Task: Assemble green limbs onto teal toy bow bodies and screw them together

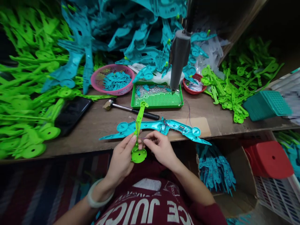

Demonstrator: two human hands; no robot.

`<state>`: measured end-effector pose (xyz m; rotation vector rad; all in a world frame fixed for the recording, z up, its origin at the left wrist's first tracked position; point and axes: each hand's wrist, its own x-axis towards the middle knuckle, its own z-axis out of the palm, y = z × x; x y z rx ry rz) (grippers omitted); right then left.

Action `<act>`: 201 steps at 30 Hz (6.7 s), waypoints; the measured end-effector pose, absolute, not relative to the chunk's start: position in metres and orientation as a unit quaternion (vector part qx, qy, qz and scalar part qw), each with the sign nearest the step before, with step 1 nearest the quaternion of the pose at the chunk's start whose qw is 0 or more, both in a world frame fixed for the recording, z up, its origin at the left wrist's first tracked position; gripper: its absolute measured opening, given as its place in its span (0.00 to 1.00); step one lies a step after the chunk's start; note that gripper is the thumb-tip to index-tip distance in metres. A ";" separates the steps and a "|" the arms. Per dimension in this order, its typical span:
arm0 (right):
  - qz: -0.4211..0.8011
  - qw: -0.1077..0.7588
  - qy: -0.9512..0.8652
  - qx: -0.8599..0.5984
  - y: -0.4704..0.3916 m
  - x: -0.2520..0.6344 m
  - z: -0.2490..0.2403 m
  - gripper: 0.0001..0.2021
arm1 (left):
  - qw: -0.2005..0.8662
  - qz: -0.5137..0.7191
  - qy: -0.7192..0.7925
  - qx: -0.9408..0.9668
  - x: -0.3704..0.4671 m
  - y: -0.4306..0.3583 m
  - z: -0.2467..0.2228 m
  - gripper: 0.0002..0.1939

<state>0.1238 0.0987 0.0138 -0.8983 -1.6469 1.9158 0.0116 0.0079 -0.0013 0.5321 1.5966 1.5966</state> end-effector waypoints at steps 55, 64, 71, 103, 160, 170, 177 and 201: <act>0.215 0.388 -0.881 -0.163 0.149 0.120 0.081 0.09 | 0.417 0.495 0.610 0.458 -0.006 0.036 0.060 0.17; 0.263 0.426 -0.836 -0.223 0.151 0.124 0.071 0.07 | 0.363 0.503 0.639 0.455 -0.006 0.045 0.049 0.20; 0.225 0.410 -0.865 -0.185 0.159 0.128 0.068 0.08 | 0.447 0.463 0.610 0.462 -0.004 0.048 0.046 0.22; 0.279 0.499 -0.783 -0.244 0.132 0.120 0.027 0.07 | 0.146 0.404 0.732 0.528 0.007 0.043 0.017 0.17; 0.406 0.180 -0.889 -0.111 0.142 -0.002 0.028 0.14 | 0.339 0.602 0.692 0.209 -0.147 -0.004 -0.008 0.30; 0.402 0.173 -0.894 -0.092 0.141 0.092 -0.011 0.14 | 0.506 0.529 0.665 0.149 -0.104 -0.004 -0.022 0.25; 0.442 0.187 -0.875 -0.060 0.146 0.094 -0.009 0.19 | 0.506 0.528 0.672 0.117 -0.090 -0.007 -0.014 0.20; 0.246 0.065 -0.959 -0.127 0.093 0.047 0.007 0.19 | 0.482 0.463 0.713 0.211 -0.092 -0.009 -0.013 0.19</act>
